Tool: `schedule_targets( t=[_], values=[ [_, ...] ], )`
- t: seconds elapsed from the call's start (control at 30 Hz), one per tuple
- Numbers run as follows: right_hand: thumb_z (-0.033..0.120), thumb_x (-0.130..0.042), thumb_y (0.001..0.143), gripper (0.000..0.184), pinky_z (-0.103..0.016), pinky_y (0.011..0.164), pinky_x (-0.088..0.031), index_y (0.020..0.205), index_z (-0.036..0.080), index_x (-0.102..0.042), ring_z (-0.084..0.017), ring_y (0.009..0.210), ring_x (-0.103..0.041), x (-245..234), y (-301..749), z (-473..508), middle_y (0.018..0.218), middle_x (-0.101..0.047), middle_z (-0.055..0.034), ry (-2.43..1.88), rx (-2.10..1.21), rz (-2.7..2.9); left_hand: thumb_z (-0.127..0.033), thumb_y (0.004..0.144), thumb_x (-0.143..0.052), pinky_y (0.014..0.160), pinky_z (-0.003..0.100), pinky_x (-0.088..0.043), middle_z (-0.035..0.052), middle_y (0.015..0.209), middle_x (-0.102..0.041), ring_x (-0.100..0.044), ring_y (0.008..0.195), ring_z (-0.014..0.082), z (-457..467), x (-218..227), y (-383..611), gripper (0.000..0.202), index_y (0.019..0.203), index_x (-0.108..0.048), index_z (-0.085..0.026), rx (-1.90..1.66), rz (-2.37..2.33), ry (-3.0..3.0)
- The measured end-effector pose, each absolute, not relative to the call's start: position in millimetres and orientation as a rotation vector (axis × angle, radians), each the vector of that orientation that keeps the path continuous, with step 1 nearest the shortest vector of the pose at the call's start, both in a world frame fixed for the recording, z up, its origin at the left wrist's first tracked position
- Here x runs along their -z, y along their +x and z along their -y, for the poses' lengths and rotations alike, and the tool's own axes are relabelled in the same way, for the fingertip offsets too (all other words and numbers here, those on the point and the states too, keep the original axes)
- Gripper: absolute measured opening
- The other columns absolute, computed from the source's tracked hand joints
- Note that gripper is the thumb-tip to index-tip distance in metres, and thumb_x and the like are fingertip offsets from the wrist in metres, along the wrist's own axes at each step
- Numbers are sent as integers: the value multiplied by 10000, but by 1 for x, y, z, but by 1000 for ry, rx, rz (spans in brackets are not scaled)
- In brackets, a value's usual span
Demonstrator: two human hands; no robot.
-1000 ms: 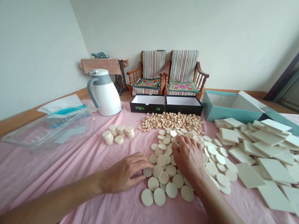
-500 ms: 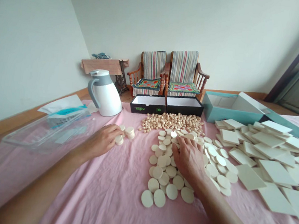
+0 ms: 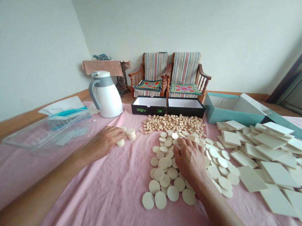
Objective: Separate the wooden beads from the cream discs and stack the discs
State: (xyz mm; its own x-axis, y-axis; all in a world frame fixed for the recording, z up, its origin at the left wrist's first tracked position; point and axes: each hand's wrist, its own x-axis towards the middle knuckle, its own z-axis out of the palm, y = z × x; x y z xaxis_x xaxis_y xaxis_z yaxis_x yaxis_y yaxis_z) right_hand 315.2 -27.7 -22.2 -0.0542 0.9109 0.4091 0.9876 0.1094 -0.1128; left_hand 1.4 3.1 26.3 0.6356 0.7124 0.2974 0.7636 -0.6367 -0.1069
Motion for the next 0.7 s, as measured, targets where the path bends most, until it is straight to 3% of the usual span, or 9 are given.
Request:
schedule_targets(
  t=[0.17, 0.43, 0.57, 0.7],
  values=[
    [367, -346, 907, 358, -379, 823, -326, 1127, 200, -574, -253, 994, -539, 22, 315, 28, 1127, -632, -89, -1864, 270, 2018, -99, 822, -494, 772, 346, -356, 58, 844, -612, -527, 889, 209, -5, -25, -3, 143, 849, -605, -184, 269, 1278, -2551],
    [379, -353, 903, 368, -385, 817, -335, 1128, 196, -578, -255, 976, -546, 22, 315, 27, 1122, -633, -93, -1860, 279, 2014, -129, 831, -501, 811, 359, -365, 62, 857, -634, -541, 889, 204, -3, -22, 0, 120, 825, -610, -180, 333, 1322, -2610],
    [373, -350, 906, 369, -385, 832, -332, 1142, 196, -572, -252, 985, -546, 21, 315, 28, 1125, -633, -89, -1867, 274, 2011, -194, 854, -519, 858, 331, -408, 52, 917, -640, -559, 916, 181, 20, -30, 26, 113, 887, -626, -184, 530, 1170, -3023],
    [374, -353, 903, 374, -381, 831, -329, 1148, 191, -569, -252, 985, -541, 21, 315, 28, 1130, -633, -87, -1878, 283, 2013, -214, 826, -586, 845, 262, -449, 48, 970, -635, -572, 910, 151, 52, -26, 56, 183, 1005, -608, -180, 436, 702, -3542]
  ],
)
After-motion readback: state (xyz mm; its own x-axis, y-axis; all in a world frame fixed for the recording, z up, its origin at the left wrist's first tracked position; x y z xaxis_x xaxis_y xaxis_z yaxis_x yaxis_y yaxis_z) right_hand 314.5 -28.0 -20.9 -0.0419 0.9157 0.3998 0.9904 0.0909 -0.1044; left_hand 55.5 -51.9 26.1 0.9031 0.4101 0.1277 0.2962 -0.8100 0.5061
